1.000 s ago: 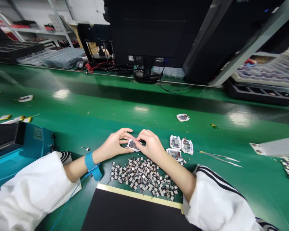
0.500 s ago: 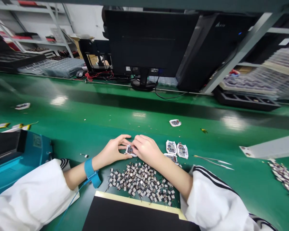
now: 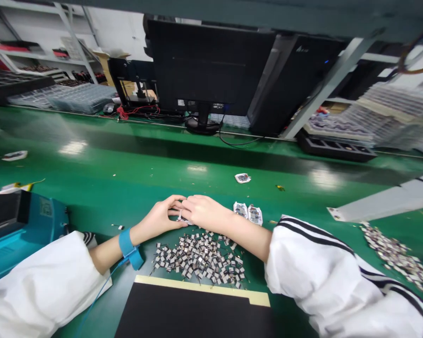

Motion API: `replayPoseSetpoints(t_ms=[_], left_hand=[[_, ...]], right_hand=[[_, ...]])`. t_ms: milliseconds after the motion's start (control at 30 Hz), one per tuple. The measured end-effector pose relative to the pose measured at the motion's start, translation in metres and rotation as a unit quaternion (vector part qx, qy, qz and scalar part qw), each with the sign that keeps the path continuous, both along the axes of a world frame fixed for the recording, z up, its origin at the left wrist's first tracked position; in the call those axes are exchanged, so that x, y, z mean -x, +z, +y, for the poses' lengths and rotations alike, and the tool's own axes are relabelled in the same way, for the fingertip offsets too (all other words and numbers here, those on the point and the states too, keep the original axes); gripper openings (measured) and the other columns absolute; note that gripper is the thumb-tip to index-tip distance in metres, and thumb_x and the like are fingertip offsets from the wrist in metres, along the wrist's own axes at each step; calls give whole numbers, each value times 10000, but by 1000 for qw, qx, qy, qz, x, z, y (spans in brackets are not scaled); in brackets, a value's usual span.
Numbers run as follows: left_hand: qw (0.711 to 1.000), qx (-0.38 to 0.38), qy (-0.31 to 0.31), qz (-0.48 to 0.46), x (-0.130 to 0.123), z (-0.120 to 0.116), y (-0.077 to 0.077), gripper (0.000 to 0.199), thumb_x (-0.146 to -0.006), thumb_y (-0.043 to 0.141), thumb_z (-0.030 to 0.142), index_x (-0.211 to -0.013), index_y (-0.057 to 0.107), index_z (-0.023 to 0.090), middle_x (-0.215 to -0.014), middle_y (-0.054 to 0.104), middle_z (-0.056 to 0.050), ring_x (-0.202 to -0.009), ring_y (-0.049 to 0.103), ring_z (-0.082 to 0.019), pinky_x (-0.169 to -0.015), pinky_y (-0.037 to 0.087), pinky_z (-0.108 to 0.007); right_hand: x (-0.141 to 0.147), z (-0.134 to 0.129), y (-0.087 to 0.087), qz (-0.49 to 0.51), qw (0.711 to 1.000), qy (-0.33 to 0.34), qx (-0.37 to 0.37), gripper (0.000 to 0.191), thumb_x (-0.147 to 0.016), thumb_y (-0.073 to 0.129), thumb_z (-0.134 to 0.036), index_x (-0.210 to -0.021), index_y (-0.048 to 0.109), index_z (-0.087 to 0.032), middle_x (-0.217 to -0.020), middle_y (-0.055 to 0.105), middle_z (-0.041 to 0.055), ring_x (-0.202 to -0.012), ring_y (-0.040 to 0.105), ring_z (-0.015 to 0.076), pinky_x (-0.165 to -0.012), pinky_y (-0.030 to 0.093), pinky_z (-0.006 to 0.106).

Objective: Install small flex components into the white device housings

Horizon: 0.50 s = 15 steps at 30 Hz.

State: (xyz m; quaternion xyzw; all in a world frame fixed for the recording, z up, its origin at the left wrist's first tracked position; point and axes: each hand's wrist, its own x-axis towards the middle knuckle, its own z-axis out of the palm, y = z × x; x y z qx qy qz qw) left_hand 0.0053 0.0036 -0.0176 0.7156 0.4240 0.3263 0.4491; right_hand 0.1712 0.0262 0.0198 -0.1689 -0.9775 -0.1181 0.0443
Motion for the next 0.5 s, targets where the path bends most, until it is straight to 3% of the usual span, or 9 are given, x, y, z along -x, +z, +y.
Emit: replayPoseSetpoints(t_ms=[100,167,233,300,367,500], left_hand=[[997,-72,25,29,5,14,-2,463,-650,675,192,-1046,440,145,-925,603,-51,-867,599,-150,-802,519,-287],[991,-110,67,46,13,32,-4,425,-700,630,199,-1067,431,125,-1007,579,-94,-944,572,-187,-866,482,-358],[980,-147,113,69,22,51,-5,438,-741,571,181,-1130,398,80,-1096,528,-164,-1069,490,-267,-940,375,-499],[969,-189,134,89,29,63,-4,464,-779,499,161,-1199,342,44,-1230,407,-214,-1225,289,-316,-997,214,-580],[963,-231,92,104,29,62,0,407,-807,440,145,-1203,379,77,-1274,382,-164,-1258,232,-281,-1036,182,-534],[943,-279,-135,124,7,33,10,294,-820,413,102,-1021,574,244,-1050,597,34,-1027,518,-120,-953,400,-255]], right_hand=[[-38,19,5,47,993,-96,47,308,-800,419,-48,-1024,571,-195,-982,562,45,-893,493,160,-772,433,294],[-77,39,5,112,959,-243,91,452,-743,391,35,-1109,526,-194,-1090,543,41,-999,465,158,-873,396,318],[-116,59,0,132,936,-314,92,447,-717,446,8,-1150,491,-92,-1121,528,129,-967,492,218,-840,414,398],[-145,75,-9,132,922,-346,114,433,-671,550,-36,-1103,527,-64,-1075,559,160,-869,544,237,-769,450,413],[-160,84,-19,131,916,-353,141,397,-671,584,-83,-1066,558,-87,-1039,589,131,-823,571,218,-743,470,374],[-158,89,-25,147,906,-362,163,295,-708,592,-197,-995,600,-131,-985,619,77,-848,573,210,-737,471,328]])
